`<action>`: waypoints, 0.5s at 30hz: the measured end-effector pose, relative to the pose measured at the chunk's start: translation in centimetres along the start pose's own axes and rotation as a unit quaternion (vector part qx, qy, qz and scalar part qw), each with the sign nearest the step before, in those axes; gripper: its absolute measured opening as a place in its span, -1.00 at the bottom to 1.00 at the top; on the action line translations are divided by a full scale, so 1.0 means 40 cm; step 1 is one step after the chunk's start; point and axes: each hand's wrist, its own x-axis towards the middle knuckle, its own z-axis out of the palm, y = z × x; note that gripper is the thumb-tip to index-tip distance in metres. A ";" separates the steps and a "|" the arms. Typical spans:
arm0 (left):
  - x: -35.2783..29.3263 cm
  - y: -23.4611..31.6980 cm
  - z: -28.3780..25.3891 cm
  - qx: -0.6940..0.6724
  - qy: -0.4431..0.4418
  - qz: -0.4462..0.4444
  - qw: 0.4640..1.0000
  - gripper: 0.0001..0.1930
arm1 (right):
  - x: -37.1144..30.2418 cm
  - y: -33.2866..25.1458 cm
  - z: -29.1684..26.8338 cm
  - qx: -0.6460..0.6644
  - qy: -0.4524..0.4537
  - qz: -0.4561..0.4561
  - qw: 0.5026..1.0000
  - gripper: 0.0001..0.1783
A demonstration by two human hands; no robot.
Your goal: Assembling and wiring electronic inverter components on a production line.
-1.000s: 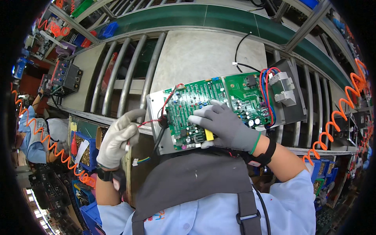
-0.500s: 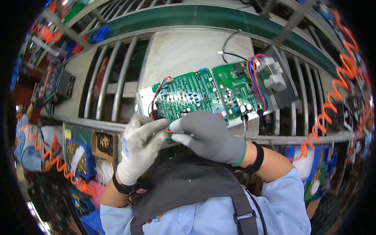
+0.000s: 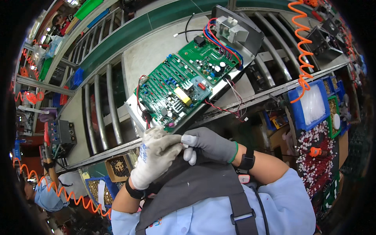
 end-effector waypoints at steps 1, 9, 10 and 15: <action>0.001 0.010 0.001 0.000 -0.002 -0.034 0.999 -0.90 | -0.003 -0.013 -0.002 -0.053 0.017 0.010 0.998 -0.61; 0.096 0.052 0.013 0.327 0.063 -0.112 0.936 -0.94 | -0.066 -0.224 -0.166 -0.170 0.134 -0.136 0.967 -0.62; 0.102 0.058 0.025 0.347 0.055 -0.117 0.929 -0.93 | -0.072 -0.233 -0.182 -0.168 0.128 -0.139 0.968 -0.63; 0.132 0.073 0.047 0.397 0.018 -0.147 0.906 -0.93 | -0.059 -0.230 -0.217 -0.135 0.090 -0.132 0.978 -0.64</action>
